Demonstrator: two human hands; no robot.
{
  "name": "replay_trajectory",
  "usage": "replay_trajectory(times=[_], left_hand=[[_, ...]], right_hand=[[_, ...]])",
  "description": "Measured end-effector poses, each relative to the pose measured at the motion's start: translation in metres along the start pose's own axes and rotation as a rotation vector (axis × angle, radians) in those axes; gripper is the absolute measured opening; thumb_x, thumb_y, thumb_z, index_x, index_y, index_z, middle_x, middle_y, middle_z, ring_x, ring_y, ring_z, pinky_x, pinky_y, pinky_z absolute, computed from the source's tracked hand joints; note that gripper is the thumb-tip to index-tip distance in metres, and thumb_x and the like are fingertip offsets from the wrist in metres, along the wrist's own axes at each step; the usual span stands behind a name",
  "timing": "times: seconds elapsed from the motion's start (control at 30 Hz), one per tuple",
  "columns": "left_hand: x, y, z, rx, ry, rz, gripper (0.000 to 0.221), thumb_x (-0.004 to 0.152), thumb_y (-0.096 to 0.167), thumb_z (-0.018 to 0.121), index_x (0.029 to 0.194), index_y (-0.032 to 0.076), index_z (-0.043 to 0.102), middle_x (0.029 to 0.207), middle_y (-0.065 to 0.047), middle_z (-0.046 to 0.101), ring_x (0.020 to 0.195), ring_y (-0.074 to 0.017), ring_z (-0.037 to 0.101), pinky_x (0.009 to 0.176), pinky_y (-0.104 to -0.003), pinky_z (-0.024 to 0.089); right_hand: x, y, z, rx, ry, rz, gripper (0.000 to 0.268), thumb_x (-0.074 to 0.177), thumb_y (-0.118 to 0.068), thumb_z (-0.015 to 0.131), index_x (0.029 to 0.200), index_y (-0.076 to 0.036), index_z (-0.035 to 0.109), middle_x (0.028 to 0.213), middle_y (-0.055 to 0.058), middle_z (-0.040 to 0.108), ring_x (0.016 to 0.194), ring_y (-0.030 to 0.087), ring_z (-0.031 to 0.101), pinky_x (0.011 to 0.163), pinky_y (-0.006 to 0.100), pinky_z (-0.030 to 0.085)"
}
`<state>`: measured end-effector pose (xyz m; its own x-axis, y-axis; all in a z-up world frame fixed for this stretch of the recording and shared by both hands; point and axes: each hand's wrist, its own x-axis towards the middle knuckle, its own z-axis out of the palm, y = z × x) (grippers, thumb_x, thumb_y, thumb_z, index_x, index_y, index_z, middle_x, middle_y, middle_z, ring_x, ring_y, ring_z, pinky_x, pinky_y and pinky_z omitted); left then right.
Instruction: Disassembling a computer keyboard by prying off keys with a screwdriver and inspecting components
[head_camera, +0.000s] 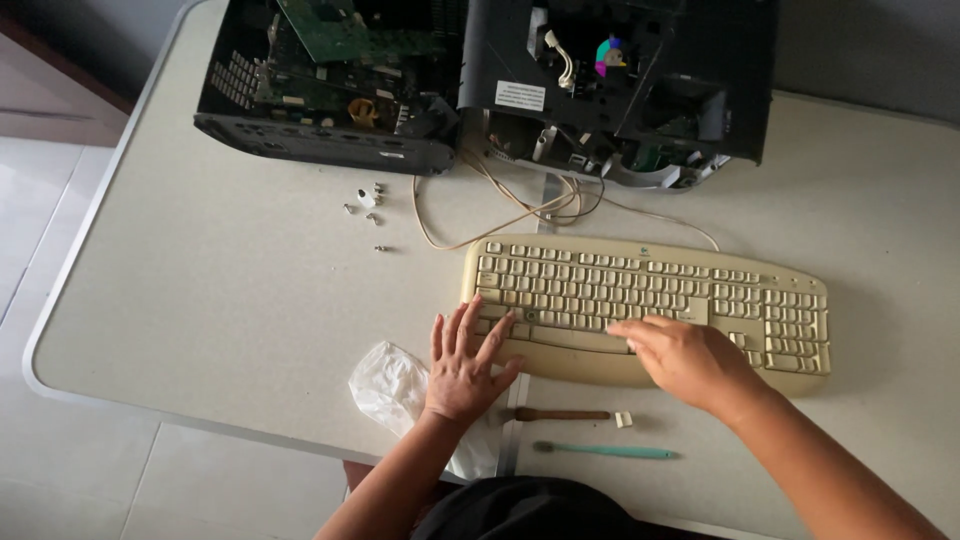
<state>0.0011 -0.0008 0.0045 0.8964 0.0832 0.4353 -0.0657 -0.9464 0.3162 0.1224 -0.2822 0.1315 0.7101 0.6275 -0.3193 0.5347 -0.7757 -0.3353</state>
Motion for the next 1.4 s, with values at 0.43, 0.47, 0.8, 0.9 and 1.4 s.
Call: replay_trajectory(times=[0.43,0.47,0.8,0.9,1.4], left_hand=[[0.0,0.0,0.0,-0.005,-0.01,-0.007,0.069,0.082,0.057,0.069,0.147,0.04,0.054,0.15,-0.013,0.048,0.137,-0.0335,0.049,0.114,-0.057,0.033],[0.0,0.0,0.0,0.001,-0.008,-0.009,0.068,0.083,0.058,0.068,0.147,0.04,0.053,0.15,-0.013,0.048,0.137,-0.0335,0.049,0.115,-0.058,0.033],[0.0,0.0,0.001,0.038,-0.003,0.008,0.069,0.083,0.059,0.068,0.148,0.042,0.052,0.149,-0.011,0.048,0.137,-0.0317,0.049,0.115,-0.058,0.032],[-0.001,0.001,0.001,0.003,0.012,-0.013,0.068,0.082,0.057,0.07,0.146,0.041,0.054,0.151,-0.013,0.048,0.137,-0.0328,0.049,0.114,-0.058,0.033],[0.001,0.002,-0.001,-0.005,0.035,0.009,0.067,0.079,0.054,0.073,0.142,0.042,0.057,0.152,-0.013,0.048,0.136,-0.033,0.051,0.113,-0.058,0.035]], right_hand=[[0.022,0.004,0.019,0.117,-0.045,0.018,0.029,0.099,-0.029,0.055,0.122,-0.033,0.072,0.105,0.002,0.079,0.098,0.03,0.076,0.083,0.043,0.062],[0.026,0.004,0.018,0.079,-0.068,0.004,0.028,0.099,-0.03,0.054,0.121,-0.032,0.072,0.106,0.0,0.079,0.098,0.028,0.076,0.083,0.041,0.062],[0.038,-0.03,-0.026,-0.219,-0.131,-0.024,0.028,0.101,-0.032,0.049,0.121,-0.043,0.066,0.096,-0.003,0.078,0.095,0.021,0.077,0.084,0.038,0.062],[0.022,-0.022,-0.021,-0.138,-0.118,0.127,0.032,0.101,-0.033,0.047,0.127,-0.038,0.064,0.111,-0.002,0.079,0.105,0.021,0.076,0.091,0.037,0.06],[-0.012,-0.014,0.083,0.192,0.085,0.254,0.026,0.098,-0.037,0.057,0.122,-0.034,0.067,0.106,0.006,0.08,0.099,0.031,0.076,0.085,0.048,0.062]])
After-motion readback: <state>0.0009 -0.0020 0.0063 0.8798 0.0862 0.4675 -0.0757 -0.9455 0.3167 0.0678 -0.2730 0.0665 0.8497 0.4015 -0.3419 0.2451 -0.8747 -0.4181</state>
